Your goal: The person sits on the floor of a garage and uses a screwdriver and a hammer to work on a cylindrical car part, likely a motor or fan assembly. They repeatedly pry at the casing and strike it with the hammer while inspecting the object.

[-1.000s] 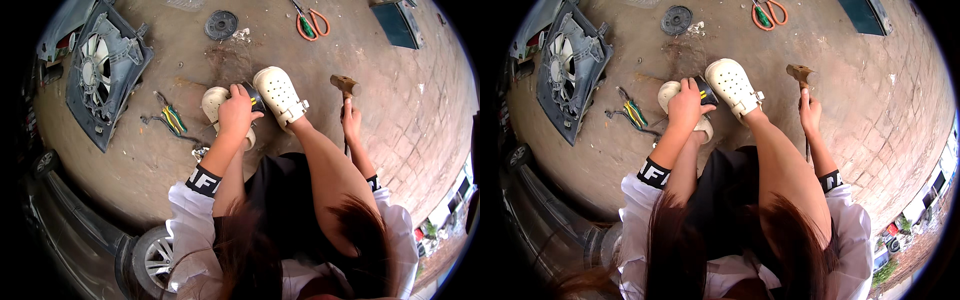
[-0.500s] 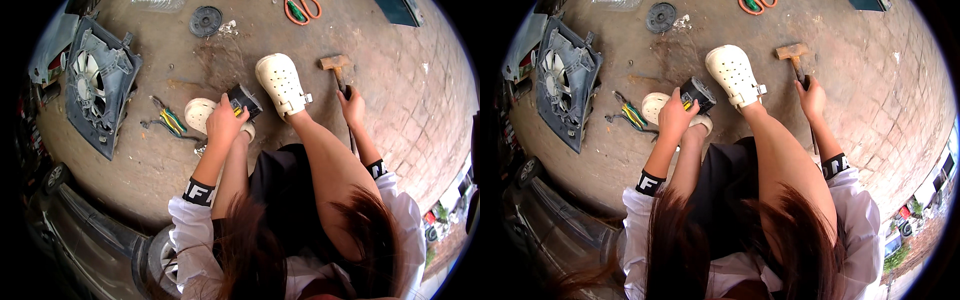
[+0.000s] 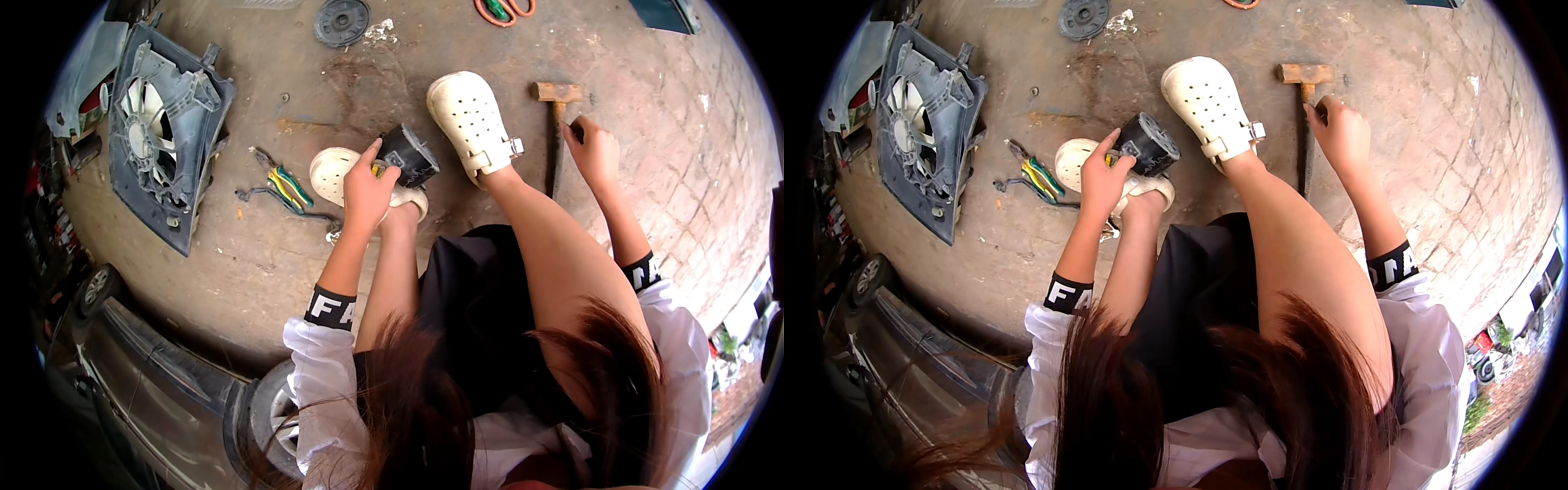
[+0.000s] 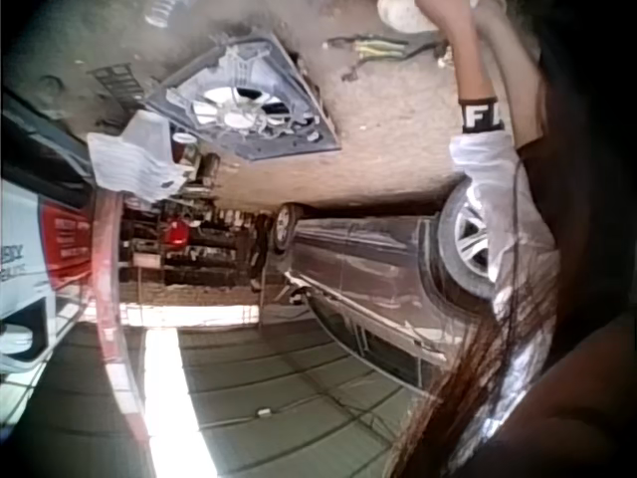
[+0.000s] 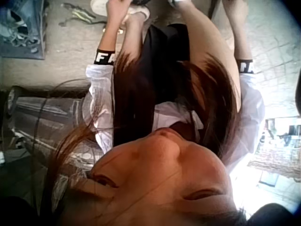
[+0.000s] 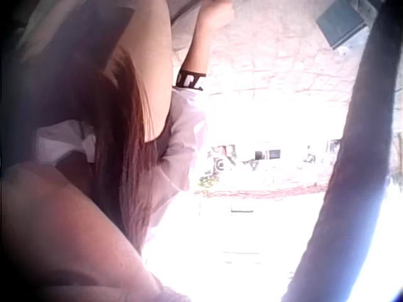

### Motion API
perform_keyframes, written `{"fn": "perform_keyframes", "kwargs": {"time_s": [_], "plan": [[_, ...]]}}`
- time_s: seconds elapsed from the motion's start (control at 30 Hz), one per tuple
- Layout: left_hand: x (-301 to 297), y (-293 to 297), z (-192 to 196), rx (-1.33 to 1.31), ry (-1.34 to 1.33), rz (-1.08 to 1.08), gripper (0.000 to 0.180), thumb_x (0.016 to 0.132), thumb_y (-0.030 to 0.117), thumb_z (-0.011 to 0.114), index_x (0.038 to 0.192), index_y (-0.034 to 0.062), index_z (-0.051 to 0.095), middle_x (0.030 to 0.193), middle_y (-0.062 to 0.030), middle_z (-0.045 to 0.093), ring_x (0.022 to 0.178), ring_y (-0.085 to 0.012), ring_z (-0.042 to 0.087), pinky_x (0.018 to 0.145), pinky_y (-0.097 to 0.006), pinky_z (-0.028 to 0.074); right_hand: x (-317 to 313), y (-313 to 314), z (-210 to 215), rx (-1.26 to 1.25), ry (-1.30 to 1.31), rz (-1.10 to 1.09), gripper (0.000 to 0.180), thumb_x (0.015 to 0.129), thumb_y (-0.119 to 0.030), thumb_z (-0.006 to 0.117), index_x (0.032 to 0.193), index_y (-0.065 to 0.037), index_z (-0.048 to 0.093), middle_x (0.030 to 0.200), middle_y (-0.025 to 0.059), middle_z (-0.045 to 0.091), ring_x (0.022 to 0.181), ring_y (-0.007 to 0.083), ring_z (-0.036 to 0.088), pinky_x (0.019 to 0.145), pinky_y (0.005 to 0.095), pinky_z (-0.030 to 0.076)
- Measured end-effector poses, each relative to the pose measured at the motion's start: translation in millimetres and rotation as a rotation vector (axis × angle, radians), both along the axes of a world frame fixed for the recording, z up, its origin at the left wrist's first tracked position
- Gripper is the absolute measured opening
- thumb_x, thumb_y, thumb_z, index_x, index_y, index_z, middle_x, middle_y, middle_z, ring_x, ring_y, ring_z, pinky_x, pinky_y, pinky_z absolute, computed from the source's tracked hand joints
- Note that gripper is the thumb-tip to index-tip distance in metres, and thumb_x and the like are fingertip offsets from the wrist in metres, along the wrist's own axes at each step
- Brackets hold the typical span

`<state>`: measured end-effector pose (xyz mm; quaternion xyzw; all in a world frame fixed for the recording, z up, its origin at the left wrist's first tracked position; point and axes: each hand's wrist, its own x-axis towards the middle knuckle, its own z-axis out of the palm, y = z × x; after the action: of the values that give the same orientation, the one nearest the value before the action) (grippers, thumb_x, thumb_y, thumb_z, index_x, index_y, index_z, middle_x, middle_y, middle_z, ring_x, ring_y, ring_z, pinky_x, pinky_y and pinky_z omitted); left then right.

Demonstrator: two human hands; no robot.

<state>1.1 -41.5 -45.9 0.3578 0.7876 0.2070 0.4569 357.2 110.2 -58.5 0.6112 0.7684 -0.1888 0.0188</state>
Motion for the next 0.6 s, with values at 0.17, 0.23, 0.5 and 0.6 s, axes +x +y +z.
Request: {"fn": "perform_keyframes", "kwargs": {"time_s": [0.17,0.23,0.5,0.6], "plan": [[7.0,-14.2,-4.7,0.025,-0.015,0.078,0.059,0.082,0.023,0.068,0.130,-0.0064,0.051,0.120,-0.0273,0.061,0.112,-0.0341,0.061,0.097,-0.037,0.045,-93.6,3.9,68.0,-0.279,0.508,0.239,0.021,0.085,-0.023,0.070,0.082,-0.002,0.064,0.062,0.0124,0.063,0.059,0.0301,0.064,0.057,0.0385,0.051],[14.5,-21.6,-9.5,0.023,0.025,0.150,0.060,0.085,0.028,0.070,0.129,-0.0075,0.051,0.118,-0.0277,0.061,0.112,-0.0344,0.060,0.097,-0.038,0.045,-124.5,-5.5,59.0,-0.619,0.574,0.378,0.027,0.084,-0.024,0.071,0.088,0.001,0.063,0.072,0.0166,0.066,0.072,0.0325,0.067,0.069,0.0389,0.053],[26.4,-13.7,-12.6,0.008,0.181,0.199,0.051,0.088,0.041,0.066,0.107,-0.0060,0.063,0.092,-0.0246,0.068,0.087,-0.0402,0.065,0.077,-0.043,0.050,-194.0,-43.1,-22.3,-1.142,0.256,0.256,0.086,0.071,-0.049,0.080,0.114,0.015,0.043,0.106,0.0286,0.061,0.103,0.0354,0.063,0.085,0.0395,0.050],[22.5,-16.8,-25.8,0.139,0.308,0.164,0.051,0.093,0.043,0.061,0.105,-0.0066,0.063,0.075,-0.0197,0.066,0.065,-0.0264,0.065,0.063,-0.037,0.050,-196.7,-51.3,-26.8,-0.939,0.273,0.266,0.087,0.067,-0.047,0.083,0.115,0.012,0.042,0.109,0.0282,0.060,0.104,0.0350,0.062,0.088,0.0390,0.050]]}}
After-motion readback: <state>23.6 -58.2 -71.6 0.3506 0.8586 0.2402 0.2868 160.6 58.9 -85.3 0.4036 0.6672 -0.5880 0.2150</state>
